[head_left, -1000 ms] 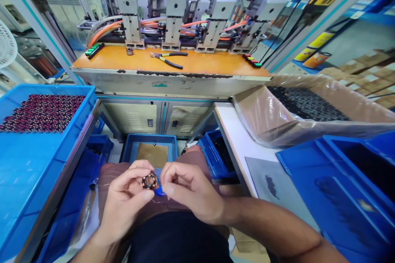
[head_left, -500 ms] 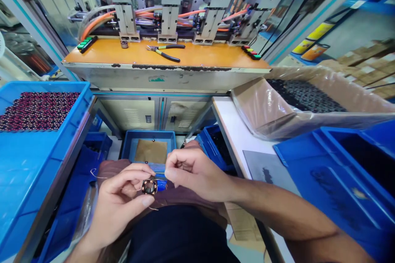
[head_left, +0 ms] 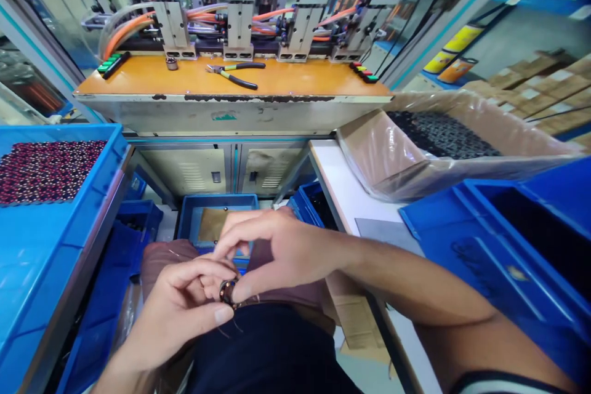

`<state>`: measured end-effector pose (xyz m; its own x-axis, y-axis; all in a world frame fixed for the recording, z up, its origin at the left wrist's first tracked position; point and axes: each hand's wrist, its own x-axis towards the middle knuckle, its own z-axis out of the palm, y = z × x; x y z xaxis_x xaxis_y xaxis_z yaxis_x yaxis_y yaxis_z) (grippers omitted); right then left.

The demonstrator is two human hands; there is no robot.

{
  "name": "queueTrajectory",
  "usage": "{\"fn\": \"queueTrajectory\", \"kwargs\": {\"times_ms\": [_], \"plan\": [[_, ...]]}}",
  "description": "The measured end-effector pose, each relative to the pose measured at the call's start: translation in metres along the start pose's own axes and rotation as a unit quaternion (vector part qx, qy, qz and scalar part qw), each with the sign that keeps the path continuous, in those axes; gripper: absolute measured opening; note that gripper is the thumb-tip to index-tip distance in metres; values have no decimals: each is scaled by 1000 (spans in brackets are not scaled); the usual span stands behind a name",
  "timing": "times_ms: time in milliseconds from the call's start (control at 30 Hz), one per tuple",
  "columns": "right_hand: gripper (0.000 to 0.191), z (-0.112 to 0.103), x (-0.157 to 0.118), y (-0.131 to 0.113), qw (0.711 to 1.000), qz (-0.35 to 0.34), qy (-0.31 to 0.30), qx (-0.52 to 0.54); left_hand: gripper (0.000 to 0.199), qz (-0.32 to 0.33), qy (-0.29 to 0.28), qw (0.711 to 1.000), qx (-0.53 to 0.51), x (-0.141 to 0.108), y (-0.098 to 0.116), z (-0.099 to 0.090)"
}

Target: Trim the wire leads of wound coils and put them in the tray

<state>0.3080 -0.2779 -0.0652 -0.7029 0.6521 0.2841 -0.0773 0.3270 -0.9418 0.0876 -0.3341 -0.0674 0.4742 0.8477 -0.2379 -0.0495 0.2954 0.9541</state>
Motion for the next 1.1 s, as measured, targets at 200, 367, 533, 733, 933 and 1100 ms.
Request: {"fn": "queueTrajectory", "kwargs": {"times_ms": [200, 367, 533, 733, 933, 1100], "plan": [[12, 12, 20, 8, 996, -75, -48, -30, 23, -36, 8, 999, -12, -8, -4, 0], [13, 19, 7, -3, 995, -4, 95, -31, 33, 66, 60, 996, 11, -11, -5, -2], [12, 19, -7, -21, 983, 133, 120, 46, 29, 116, 64, 989, 59, -9, -8, -7], [8, 19, -7, -29, 973, 215, 50, 73, 29, 106, 50, 990, 74, -7, -6, -4], [12, 19, -5, -30, 981, 192, 15, 5, 27, 85, 53, 994, 36, -9, -9, -3], [12, 22, -9, -29, 987, 152, 36, 30, 33, 81, 53, 995, 7, -10, -18, -10]]}}
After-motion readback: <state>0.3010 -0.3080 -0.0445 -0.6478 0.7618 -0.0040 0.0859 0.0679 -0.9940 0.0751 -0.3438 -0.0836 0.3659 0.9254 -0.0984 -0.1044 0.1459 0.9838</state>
